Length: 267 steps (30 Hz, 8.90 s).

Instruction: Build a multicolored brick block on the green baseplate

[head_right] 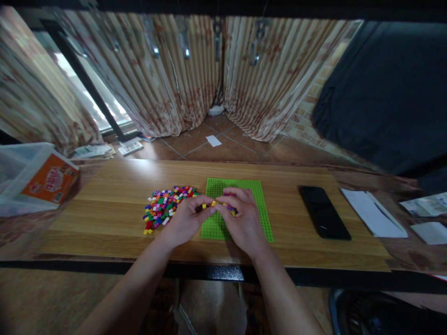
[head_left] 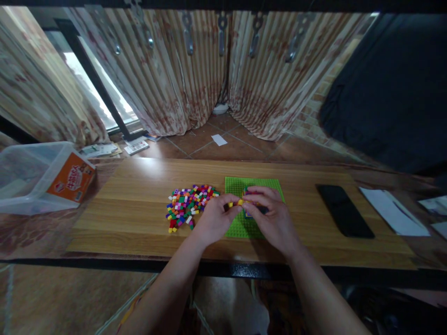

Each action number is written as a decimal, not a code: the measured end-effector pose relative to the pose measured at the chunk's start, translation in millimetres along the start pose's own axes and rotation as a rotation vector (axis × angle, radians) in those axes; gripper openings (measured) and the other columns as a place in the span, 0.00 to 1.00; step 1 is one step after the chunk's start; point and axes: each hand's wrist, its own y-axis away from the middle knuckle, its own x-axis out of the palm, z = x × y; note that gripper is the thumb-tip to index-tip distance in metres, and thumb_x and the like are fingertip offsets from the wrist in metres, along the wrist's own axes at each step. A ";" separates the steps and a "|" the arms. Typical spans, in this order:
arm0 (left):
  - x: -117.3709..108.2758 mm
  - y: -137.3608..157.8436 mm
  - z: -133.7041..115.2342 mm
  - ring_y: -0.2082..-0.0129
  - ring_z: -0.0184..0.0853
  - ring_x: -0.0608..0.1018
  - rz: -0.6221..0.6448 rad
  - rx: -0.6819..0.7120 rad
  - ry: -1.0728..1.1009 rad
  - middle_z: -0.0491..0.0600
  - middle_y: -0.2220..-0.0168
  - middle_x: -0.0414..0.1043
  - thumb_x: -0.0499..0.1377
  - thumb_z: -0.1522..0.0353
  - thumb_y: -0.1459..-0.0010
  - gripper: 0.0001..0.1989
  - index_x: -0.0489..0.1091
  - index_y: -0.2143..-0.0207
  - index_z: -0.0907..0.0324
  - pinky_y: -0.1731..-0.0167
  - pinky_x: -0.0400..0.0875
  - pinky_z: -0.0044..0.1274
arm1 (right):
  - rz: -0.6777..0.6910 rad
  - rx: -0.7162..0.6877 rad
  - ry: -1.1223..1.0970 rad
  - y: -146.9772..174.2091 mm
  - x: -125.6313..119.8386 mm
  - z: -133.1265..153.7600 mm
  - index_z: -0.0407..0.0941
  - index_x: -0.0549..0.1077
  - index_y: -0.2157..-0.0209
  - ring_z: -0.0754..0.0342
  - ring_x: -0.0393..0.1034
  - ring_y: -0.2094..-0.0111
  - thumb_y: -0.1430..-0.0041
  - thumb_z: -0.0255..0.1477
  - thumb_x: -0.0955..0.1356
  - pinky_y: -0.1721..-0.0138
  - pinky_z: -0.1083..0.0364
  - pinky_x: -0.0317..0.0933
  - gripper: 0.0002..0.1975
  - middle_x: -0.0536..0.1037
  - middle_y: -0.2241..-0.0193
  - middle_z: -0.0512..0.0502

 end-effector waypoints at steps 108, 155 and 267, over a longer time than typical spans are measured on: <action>26.0 -8.5 11.7 0.79 0.26 0.63 -0.098 -0.132 0.297 0.41 0.79 0.63 0.52 0.70 0.41 0.07 0.68 0.71 0.61 0.76 0.58 0.19 | -0.001 -0.102 0.193 4.5 -4.1 -31.9 0.51 0.80 0.69 0.49 0.71 0.61 0.43 0.36 0.69 0.58 0.47 0.64 0.07 0.76 0.64 0.46; 20.7 -3.1 8.5 0.77 0.27 0.69 -0.185 -0.318 0.371 0.46 0.74 0.73 0.59 0.68 0.48 0.07 0.73 0.68 0.62 0.77 0.61 0.19 | 0.006 0.005 0.120 7.3 -17.9 -28.2 0.53 0.80 0.69 0.46 0.66 0.52 0.48 0.30 0.73 0.50 0.42 0.62 0.03 0.74 0.56 0.47; 5.4 -0.2 -3.2 0.78 0.26 0.70 -0.134 -0.342 0.588 0.44 0.79 0.70 0.66 0.62 0.52 0.12 0.72 0.74 0.62 0.76 0.62 0.19 | -0.023 0.243 -0.218 12.6 -38.6 -20.5 0.49 0.79 0.63 0.50 0.76 0.63 0.45 0.37 0.71 0.57 0.48 0.70 0.09 0.82 0.64 0.49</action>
